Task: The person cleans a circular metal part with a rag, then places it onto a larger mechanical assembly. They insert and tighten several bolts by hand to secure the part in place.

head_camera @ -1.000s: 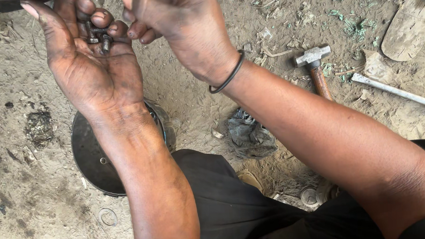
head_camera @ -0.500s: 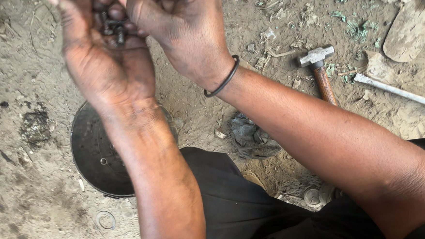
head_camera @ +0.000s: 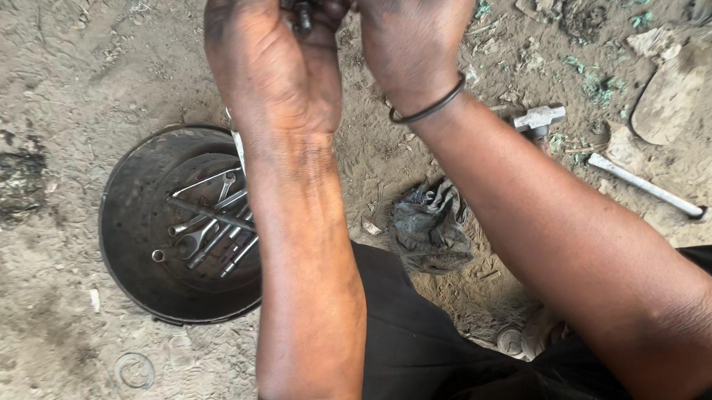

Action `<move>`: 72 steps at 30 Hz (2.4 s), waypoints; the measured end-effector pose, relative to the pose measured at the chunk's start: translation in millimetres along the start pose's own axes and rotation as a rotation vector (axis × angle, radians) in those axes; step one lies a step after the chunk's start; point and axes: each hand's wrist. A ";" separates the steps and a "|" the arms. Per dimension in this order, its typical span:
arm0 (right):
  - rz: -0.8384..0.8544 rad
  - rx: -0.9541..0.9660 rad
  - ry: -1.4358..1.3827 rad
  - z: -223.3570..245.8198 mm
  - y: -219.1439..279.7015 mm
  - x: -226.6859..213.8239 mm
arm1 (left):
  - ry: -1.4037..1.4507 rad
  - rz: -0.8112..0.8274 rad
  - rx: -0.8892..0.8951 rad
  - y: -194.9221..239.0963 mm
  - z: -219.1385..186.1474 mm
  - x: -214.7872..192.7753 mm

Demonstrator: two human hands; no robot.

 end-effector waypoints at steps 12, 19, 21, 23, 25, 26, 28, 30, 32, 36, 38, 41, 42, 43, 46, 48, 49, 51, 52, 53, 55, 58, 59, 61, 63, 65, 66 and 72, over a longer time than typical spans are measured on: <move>0.092 -0.060 0.286 -27.6 3.1 -13.3 | 0.023 0.075 0.035 0.4 2.1 -6.9; 0.112 -0.107 0.526 -58.8 5.0 -18.6 | 0.005 0.022 0.012 -5.1 2.1 -12.5; 0.078 -0.089 0.705 -47.5 3.7 -9.3 | 0.022 0.026 0.005 -4.2 0.1 -14.8; 0.068 -0.111 0.788 -28.4 2.7 1.5 | 0.022 0.038 -0.008 -2.1 -3.1 -16.0; 0.088 -0.175 0.776 -6.8 1.5 11.1 | 0.014 0.072 -0.016 -1.2 -6.4 -14.5; 0.089 -0.178 0.767 2.4 -1.4 15.0 | 0.002 0.076 -0.022 0.1 -7.5 -13.4; 0.099 -0.189 0.745 15.6 -8.6 22.8 | -0.027 0.063 -0.031 0.1 -9.5 -10.9; 0.112 -0.157 0.684 25.5 -10.4 27.3 | -0.040 0.037 -0.034 0.6 -9.4 -9.2; 0.090 -0.148 0.565 30.0 -11.9 33.0 | -0.026 0.022 -0.029 -1.3 -7.7 -8.2; 0.029 -0.135 0.363 36.2 -12.8 43.1 | -0.004 0.114 0.001 -4.7 -5.6 -5.9; 0.015 -0.127 0.409 40.0 -14.0 46.5 | -0.005 0.090 -0.007 -4.9 -5.8 -3.0; 0.005 -0.127 0.523 45.0 -15.2 48.7 | 0.054 0.067 -0.051 -7.0 -6.2 2.1; 0.025 -0.126 0.517 46.8 -15.4 48.6 | 0.018 0.058 -0.037 -7.5 -7.1 2.6; 0.042 -0.123 0.512 48.2 -15.5 48.2 | -0.017 0.047 -0.025 -7.0 -7.2 2.5; 0.062 -0.218 0.768 50.3 -16.6 47.1 | -0.012 0.036 -0.023 -6.8 -4.7 1.4; 0.056 -0.188 0.855 50.3 -18.7 47.6 | -0.002 0.030 -0.024 -7.8 -3.6 -0.1; 0.049 -0.176 0.899 50.2 -20.8 48.2 | -0.011 0.026 -0.020 -8.4 -3.3 -0.1; 0.066 -0.155 0.864 51.1 -21.6 49.3 | -0.026 0.008 -0.028 -8.7 -3.7 0.2; 0.075 -0.143 0.848 51.8 -21.3 49.7 | -0.032 -0.006 -0.040 -8.7 -4.3 0.5; 0.080 -0.142 0.876 52.8 -21.9 49.2 | -0.039 -0.019 -0.056 -8.8 -4.8 1.2; 0.089 -0.137 0.934 55.1 -22.0 48.4 | -0.023 -0.037 -0.080 -8.1 -6.3 2.7; 0.018 -0.159 0.860 58.3 -20.2 52.6 | 0.004 -0.052 -0.101 -7.9 -9.6 5.8; -0.017 -0.118 0.823 58.9 -19.3 54.9 | 0.013 -0.057 -0.107 -7.3 -10.3 6.4; -0.086 -0.034 0.748 60.1 -17.8 59.1 | 0.005 -0.075 -0.112 -5.8 -10.9 7.4; -0.068 -0.085 0.786 62.7 -17.9 60.3 | 0.004 -0.064 -0.103 -4.9 -11.5 8.3; -0.042 -0.082 0.810 65.6 -18.0 59.9 | 0.012 -0.027 -0.077 -5.2 -12.1 9.1; -0.025 -0.053 0.814 66.4 -19.1 59.1 | 0.017 -0.026 -0.072 -5.9 -12.2 9.6; 0.040 -0.057 0.914 60.3 -24.3 52.2 | 0.017 -0.007 -0.063 -6.7 -9.1 6.0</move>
Point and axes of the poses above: each hand's wrist, its own y-axis away from the middle knuckle, its own x-axis out of the palm, z = x × y, and after that the axes turned 3 degrees about -x, right-handed
